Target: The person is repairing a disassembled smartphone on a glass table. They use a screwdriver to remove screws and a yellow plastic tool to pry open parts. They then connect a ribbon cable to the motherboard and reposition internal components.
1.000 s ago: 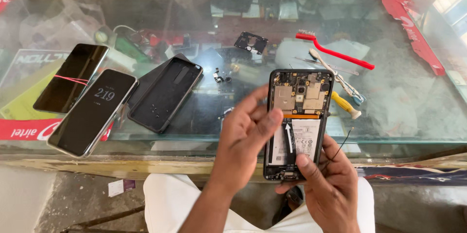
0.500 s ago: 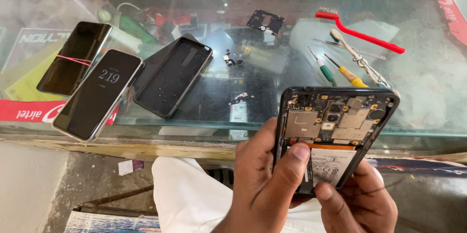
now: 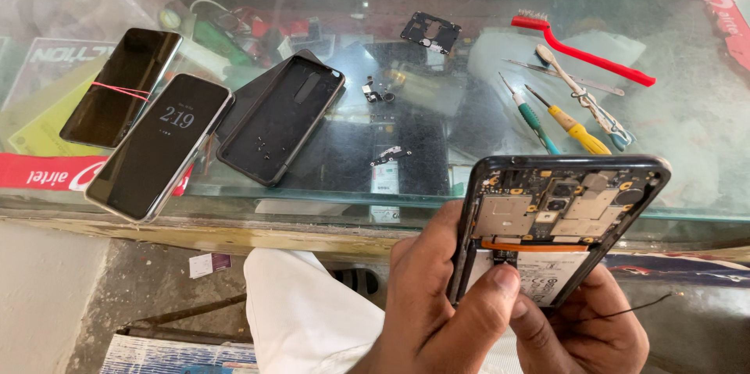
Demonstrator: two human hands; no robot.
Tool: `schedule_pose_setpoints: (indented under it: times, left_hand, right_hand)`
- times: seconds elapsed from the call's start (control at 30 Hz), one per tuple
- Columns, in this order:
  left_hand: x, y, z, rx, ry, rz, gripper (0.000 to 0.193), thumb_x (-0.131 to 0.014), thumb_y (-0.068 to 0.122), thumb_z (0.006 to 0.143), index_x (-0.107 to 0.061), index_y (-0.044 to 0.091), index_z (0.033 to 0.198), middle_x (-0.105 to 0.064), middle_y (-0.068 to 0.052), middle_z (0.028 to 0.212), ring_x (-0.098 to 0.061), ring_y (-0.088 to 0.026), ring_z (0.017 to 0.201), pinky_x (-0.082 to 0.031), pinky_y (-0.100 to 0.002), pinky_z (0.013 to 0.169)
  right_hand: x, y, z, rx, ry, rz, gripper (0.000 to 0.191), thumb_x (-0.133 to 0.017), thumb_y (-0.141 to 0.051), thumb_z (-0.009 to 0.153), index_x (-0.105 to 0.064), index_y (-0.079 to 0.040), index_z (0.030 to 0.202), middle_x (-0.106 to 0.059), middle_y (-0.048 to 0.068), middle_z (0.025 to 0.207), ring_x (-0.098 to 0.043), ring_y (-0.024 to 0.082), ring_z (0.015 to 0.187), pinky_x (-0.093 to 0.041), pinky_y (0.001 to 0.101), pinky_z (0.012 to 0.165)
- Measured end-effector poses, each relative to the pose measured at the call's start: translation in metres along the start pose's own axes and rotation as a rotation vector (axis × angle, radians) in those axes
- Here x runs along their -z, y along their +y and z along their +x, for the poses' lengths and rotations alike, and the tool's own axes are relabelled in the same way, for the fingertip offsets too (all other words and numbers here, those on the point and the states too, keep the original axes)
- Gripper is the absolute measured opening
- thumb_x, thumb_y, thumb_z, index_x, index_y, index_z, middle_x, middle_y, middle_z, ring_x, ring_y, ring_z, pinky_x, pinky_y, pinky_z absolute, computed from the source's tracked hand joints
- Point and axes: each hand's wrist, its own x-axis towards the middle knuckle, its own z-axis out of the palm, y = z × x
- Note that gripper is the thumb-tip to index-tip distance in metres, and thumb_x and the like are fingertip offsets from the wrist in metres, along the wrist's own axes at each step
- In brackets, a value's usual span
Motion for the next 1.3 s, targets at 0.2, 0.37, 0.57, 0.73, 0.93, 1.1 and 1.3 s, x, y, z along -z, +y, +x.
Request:
schedule_pose_setpoints:
  times: [0.2, 0.37, 0.57, 0.73, 0.93, 1.1, 1.3]
  left_hand:
    - [0.004, -0.001, 0.000, -0.074, -0.016, 0.065, 0.042, -0.050, 0.009, 0.087, -0.058, -0.009, 0.124, -0.069, -0.013, 0.099, -0.066, -0.015, 0.088, -0.054, -0.028, 0.086]
    - [0.003, -0.008, -0.002, -0.144, 0.021, 0.120, 0.040, -0.049, 0.007, 0.089, -0.059, -0.010, 0.124, -0.068, -0.015, 0.096, -0.064, -0.016, 0.081, -0.053, -0.031, 0.077]
    - [0.004, -0.018, -0.005, -0.094, 0.024, 0.081, 0.036, -0.050, 0.009, 0.102, -0.061, -0.008, 0.132, -0.068, -0.009, 0.087, -0.062, -0.011, 0.075, -0.054, -0.030, 0.078]
    - [0.003, -0.019, -0.003, 0.010, 0.053, 0.072, 0.038, -0.051, 0.011, 0.097, -0.061, -0.006, 0.130, -0.062, -0.004, 0.073, -0.053, -0.007, 0.058, -0.047, -0.027, 0.054]
    - [0.002, -0.017, 0.002, 0.084, 0.052, 0.030, 0.033, -0.051, 0.011, 0.098, -0.062, -0.007, 0.124, -0.061, -0.003, 0.069, -0.052, -0.005, 0.052, -0.044, -0.026, 0.047]
    - [0.002, -0.017, 0.005, -0.008, 0.070, 0.144, 0.029, -0.050, 0.009, 0.099, -0.063, -0.006, 0.120, -0.063, -0.006, 0.071, -0.057, -0.009, 0.058, -0.049, -0.028, 0.056]
    - [0.002, -0.016, 0.002, -0.153, 0.059, 0.124, 0.030, -0.052, 0.010, 0.095, -0.059, -0.005, 0.120, -0.068, -0.012, 0.090, -0.066, -0.016, 0.079, -0.055, -0.032, 0.079]
  right_hand:
    - [0.000, 0.000, -0.003, 0.021, 0.014, 0.002, 0.054, -0.075, 0.004, 0.087, -0.057, 0.014, 0.137, -0.074, 0.024, 0.118, -0.074, 0.024, 0.108, -0.060, 0.0356, 0.098]
    - [-0.001, 0.000, -0.003, 0.009, 0.019, -0.037, 0.051, -0.075, 0.003, 0.087, -0.058, 0.014, 0.134, -0.074, 0.023, 0.116, -0.074, 0.022, 0.105, -0.060, 0.0335, 0.096]
    - [-0.009, 0.000, -0.001, 0.037, 0.044, 0.000, 0.048, -0.074, 0.004, 0.088, -0.058, 0.014, 0.133, -0.074, 0.023, 0.115, -0.075, 0.022, 0.104, -0.061, 0.0328, 0.094]
    - [-0.012, 0.002, 0.003, 0.016, 0.085, -0.025, 0.039, -0.074, 0.005, 0.089, -0.062, 0.014, 0.125, -0.076, 0.022, 0.103, -0.075, 0.019, 0.087, -0.063, 0.0297, 0.075]
    - [-0.014, 0.003, 0.003, 0.005, 0.088, -0.054, 0.038, -0.075, 0.004, 0.089, -0.063, 0.013, 0.124, -0.076, 0.020, 0.100, -0.075, 0.017, 0.082, -0.063, 0.0279, 0.067]
    - [-0.016, 0.005, 0.004, 0.000, 0.108, -0.060, 0.041, -0.074, 0.005, 0.088, -0.062, 0.013, 0.126, -0.075, 0.021, 0.105, -0.074, 0.018, 0.089, -0.062, 0.0292, 0.076]
    - [-0.017, 0.004, 0.001, 0.018, 0.111, -0.068, 0.043, -0.074, 0.005, 0.088, -0.061, 0.014, 0.128, -0.074, 0.024, 0.114, -0.074, 0.021, 0.101, -0.061, 0.0324, 0.092]
